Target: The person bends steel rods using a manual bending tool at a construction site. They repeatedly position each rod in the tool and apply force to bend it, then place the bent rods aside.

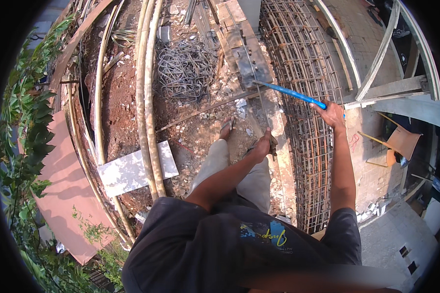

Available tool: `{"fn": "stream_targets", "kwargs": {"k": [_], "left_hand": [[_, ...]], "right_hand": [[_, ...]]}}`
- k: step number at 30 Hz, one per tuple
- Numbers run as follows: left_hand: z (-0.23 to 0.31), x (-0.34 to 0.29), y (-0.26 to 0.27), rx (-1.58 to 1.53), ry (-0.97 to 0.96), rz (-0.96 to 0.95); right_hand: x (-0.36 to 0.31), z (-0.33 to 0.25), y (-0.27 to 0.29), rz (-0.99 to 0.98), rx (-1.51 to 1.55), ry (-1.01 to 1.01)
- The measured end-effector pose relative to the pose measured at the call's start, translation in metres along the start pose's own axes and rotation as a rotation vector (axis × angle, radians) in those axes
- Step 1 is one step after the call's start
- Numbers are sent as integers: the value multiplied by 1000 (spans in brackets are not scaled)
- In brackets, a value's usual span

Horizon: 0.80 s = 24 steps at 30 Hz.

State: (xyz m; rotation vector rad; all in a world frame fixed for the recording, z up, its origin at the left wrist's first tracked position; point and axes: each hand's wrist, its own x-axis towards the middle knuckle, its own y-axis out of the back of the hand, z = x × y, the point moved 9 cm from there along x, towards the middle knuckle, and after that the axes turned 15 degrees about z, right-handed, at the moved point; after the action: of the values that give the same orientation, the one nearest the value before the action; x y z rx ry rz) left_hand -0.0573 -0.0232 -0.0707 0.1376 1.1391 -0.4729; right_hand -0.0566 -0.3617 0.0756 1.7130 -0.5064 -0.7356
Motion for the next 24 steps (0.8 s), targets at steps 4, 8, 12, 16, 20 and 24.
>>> {"fn": "stream_targets", "kwargs": {"k": [4,8,12,16,20,24], "left_hand": [[3,1,7,48,-37,-21],[-4,5,31,91,-48,-5],[21,0,88,283,-44,-27],[124,0,192,726,-265,22],[182,22,242,1006,-432,13],[161,29,241,944,-516,177]], "right_hand": [[-9,3,-14,33,21,-20],[-30,13,-27,173,67,-65],[-93,-15,-41,116,60,-301],[-191,-112,-81,160,210,-781],[-239,-175,-135,268,321,-917],[-245,-145,-138,204,343,-832]]}}
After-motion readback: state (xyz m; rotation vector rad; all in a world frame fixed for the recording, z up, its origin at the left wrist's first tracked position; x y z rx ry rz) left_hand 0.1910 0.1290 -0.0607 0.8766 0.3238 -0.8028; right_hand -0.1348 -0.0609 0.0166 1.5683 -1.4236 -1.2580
